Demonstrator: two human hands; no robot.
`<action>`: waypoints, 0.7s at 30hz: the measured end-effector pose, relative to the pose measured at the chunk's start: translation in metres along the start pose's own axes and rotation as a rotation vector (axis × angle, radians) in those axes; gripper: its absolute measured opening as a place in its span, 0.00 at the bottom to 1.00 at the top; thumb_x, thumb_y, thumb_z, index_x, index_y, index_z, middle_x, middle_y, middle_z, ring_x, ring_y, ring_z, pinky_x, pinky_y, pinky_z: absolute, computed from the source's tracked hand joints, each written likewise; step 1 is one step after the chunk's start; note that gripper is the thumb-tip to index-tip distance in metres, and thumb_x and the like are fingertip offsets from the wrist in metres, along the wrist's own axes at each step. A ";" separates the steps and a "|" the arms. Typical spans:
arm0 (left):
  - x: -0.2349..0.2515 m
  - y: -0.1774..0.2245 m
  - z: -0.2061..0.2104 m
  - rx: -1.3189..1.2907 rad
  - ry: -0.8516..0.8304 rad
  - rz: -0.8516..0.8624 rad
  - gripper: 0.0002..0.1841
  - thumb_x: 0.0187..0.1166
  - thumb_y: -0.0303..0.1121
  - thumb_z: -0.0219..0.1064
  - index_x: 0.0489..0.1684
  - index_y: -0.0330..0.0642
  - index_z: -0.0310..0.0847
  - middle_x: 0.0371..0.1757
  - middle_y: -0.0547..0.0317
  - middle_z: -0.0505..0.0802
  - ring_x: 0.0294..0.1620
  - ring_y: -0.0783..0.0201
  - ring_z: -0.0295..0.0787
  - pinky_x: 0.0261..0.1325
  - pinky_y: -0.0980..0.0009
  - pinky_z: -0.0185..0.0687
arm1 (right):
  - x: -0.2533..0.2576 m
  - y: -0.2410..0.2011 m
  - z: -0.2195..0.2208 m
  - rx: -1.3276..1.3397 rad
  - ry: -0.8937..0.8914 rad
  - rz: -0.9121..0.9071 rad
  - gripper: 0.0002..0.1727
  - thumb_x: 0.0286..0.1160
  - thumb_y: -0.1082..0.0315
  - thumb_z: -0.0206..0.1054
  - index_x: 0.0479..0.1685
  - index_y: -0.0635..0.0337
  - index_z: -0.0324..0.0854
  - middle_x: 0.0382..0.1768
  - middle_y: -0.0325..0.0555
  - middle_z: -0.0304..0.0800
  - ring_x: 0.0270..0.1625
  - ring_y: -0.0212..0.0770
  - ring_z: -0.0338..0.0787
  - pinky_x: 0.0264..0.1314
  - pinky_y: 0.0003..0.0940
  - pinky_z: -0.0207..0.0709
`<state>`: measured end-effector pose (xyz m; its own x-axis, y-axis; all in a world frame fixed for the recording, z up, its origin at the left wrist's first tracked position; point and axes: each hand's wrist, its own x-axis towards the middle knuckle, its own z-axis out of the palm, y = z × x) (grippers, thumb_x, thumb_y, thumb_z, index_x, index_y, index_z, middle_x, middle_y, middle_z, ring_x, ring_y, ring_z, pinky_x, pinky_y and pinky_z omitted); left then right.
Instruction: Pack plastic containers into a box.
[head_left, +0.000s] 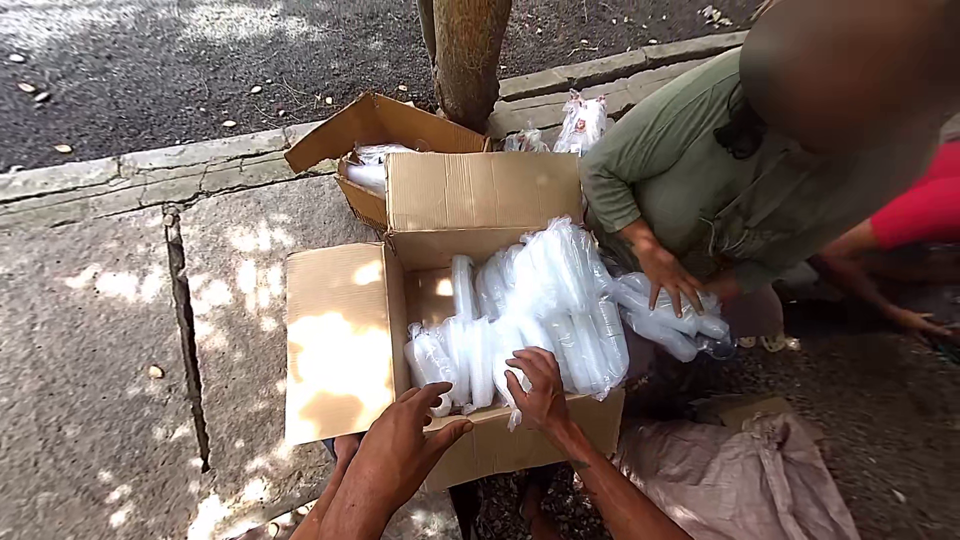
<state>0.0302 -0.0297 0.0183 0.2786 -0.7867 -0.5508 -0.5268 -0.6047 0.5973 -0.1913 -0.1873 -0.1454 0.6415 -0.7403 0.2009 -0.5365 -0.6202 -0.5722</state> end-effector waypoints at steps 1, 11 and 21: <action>0.000 0.001 -0.001 -0.008 -0.004 0.000 0.39 0.70 0.73 0.65 0.77 0.60 0.79 0.64 0.65 0.91 0.56 0.65 0.91 0.59 0.59 0.89 | 0.004 0.004 -0.009 -0.038 0.027 0.010 0.15 0.77 0.52 0.69 0.55 0.45 0.92 0.66 0.36 0.88 0.78 0.45 0.78 0.78 0.50 0.73; -0.004 -0.003 -0.001 0.008 -0.018 0.007 0.40 0.70 0.73 0.64 0.77 0.58 0.78 0.64 0.65 0.90 0.57 0.66 0.90 0.62 0.61 0.88 | 0.128 0.085 -0.041 -0.231 0.123 0.417 0.64 0.52 0.21 0.74 0.87 0.59 0.65 0.72 0.64 0.80 0.72 0.66 0.81 0.67 0.65 0.77; -0.005 -0.010 -0.019 -0.035 0.000 -0.028 0.40 0.71 0.72 0.65 0.78 0.58 0.78 0.63 0.64 0.91 0.59 0.63 0.90 0.64 0.58 0.87 | 0.105 0.062 -0.005 0.067 0.175 0.512 0.38 0.76 0.52 0.72 0.77 0.74 0.70 0.72 0.69 0.81 0.77 0.60 0.80 0.82 0.57 0.71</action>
<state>0.0491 -0.0221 0.0269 0.2930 -0.7692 -0.5679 -0.4902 -0.6308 0.6015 -0.1593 -0.3046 -0.1559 0.2032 -0.9791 0.0092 -0.7166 -0.1551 -0.6800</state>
